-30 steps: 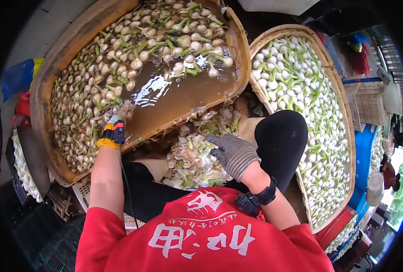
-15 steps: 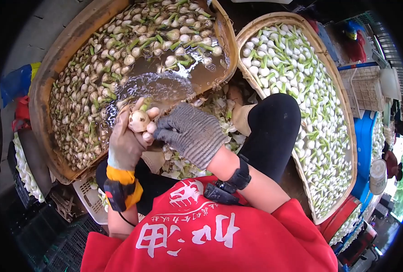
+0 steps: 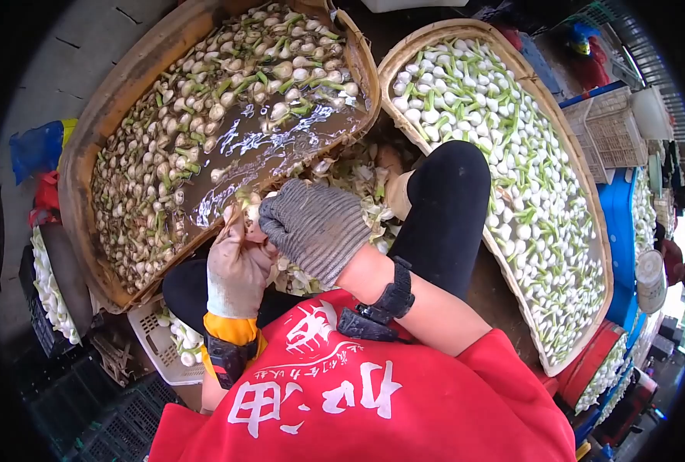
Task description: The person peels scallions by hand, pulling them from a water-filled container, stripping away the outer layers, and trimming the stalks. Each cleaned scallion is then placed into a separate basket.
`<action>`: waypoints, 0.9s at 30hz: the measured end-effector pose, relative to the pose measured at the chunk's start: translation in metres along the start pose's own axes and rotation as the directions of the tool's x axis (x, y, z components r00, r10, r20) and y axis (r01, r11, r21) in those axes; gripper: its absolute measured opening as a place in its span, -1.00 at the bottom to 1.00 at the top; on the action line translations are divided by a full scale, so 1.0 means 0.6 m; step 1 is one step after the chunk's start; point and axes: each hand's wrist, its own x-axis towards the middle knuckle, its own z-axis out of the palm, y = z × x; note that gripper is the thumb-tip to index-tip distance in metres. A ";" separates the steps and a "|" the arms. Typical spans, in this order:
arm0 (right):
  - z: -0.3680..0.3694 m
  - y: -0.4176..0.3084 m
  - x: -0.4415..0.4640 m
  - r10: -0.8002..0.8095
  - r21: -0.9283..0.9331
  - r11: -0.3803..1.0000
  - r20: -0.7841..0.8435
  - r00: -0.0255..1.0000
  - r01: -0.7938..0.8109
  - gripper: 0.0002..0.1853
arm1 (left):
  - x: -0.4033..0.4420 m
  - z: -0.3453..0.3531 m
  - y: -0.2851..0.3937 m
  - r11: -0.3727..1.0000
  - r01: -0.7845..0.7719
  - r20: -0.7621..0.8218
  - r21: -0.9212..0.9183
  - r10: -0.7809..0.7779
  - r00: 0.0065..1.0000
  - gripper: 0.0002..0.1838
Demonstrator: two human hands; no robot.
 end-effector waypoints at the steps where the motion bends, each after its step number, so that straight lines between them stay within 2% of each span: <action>1: -0.003 -0.005 0.001 0.041 -0.009 0.999 0.050 0.998 -0.041 -0.87 | -0.005 0.020 0.003 0.999 -0.033 0.012 0.028 0.032 0.999 -0.62; 3: 0.003 -0.013 -0.001 0.066 0.027 0.997 -0.010 0.998 -0.066 -0.86 | -0.014 0.040 0.013 0.996 -0.067 0.028 0.057 0.066 0.997 -0.57; 5: 0.003 -0.023 -0.007 0.085 0.070 0.994 -0.066 0.994 -0.080 -0.84 | -0.027 0.049 0.032 0.982 -0.077 0.137 0.172 0.053 0.989 -0.51; 6: -0.001 -0.030 -0.010 0.095 0.166 0.981 0.029 0.995 -0.098 -0.83 | -0.028 0.061 0.042 0.998 0.039 0.155 0.053 -0.046 0.987 -0.50; 7: -0.007 -0.037 -0.012 0.095 0.257 0.958 0.127 0.987 -0.125 -0.83 | -0.031 0.061 0.042 0.998 0.031 0.153 0.053 -0.039 0.987 -0.50; 8: -0.020 -0.046 -0.013 0.007 0.222 0.974 0.119 0.993 -0.033 -0.81 | -0.033 0.060 0.039 0.982 -0.009 0.144 0.188 -0.018 0.989 -0.47; 9: -0.027 -0.051 -0.009 0.003 0.222 0.975 0.118 0.993 -0.029 -0.81 | -0.034 0.053 0.041 0.969 0.022 0.148 0.246 -0.060 0.987 -0.44; 11: -0.038 -0.051 0.004 0.026 0.027 0.999 0.037 0.999 -0.027 -0.85 | -0.034 0.044 0.047 0.929 0.080 0.155 0.362 -0.144 0.977 -0.37; 12: -0.046 -0.036 0.015 0.070 0.070 0.995 -0.078 0.994 -0.065 -0.85 | -0.045 0.047 0.051 0.910 0.067 0.199 0.408 -0.160 0.967 -0.37; 13: -0.056 -0.014 0.032 0.063 0.010 0.998 -0.221 0.973 -0.063 -0.86 | -0.056 0.054 0.057 0.890 0.050 0.240 0.453 -0.176 0.955 -0.37; 15: -0.079 0.024 0.072 0.142 -0.062 0.980 -0.446 0.884 -0.189 -0.86 | -0.071 0.069 0.063 0.905 0.034 0.258 0.425 -0.157 0.953 -0.38; 17: -0.087 0.068 0.095 0.303 -0.049 0.923 -0.521 0.798 -0.382 -0.84 | -0.082 0.079 0.065 0.893 0.069 0.228 0.444 -0.187 0.955 -0.38; 18: -0.088 0.077 0.087 0.382 -0.031 0.898 -0.437 0.814 -0.438 -0.83 | -0.084 0.082 0.061 0.872 0.073 0.166 0.484 -0.173 0.971 -0.19; 19: -0.090 0.075 0.079 0.456 -0.022 0.870 -0.344 0.821 -0.493 -0.83 | -0.085 0.080 0.065 0.874 0.069 0.164 0.480 -0.167 0.972 -0.19; 21: -0.064 0.070 0.039 0.313 0.131 0.948 -0.207 0.927 -0.291 -0.82 | -0.088 0.074 0.069 0.867 0.081 0.204 0.492 -0.206 0.957 -0.38; 22: -0.060 0.053 0.024 0.332 0.251 0.917 -0.055 0.942 -0.309 -0.81 | -0.085 0.067 0.061 0.877 0.046 0.231 0.479 -0.176 0.957 -0.39; 23: -0.055 0.038 0.008 0.265 0.314 0.917 -0.020 0.964 -0.245 -0.80 | -0.085 0.067 0.060 0.878 0.049 0.232 0.475 -0.179 0.956 -0.39; 25: -0.028 0.028 -0.009 0.069 0.518 0.855 -0.137 0.988 0.012 -0.79 | -0.084 0.068 0.059 0.873 0.047 0.246 0.485 -0.189 0.951 -0.40; 26: -0.031 0.019 -0.012 0.074 0.520 0.854 -0.137 0.988 0.009 -0.79 | -0.083 0.067 0.057 0.850 -0.018 0.267 0.526 -0.145 0.953 -0.42; 27: -0.041 0.009 -0.013 0.071 0.538 0.842 -0.028 0.997 -0.045 -0.75 | -0.081 0.066 0.057 0.849 -0.013 0.267 0.529 -0.152 0.952 -0.42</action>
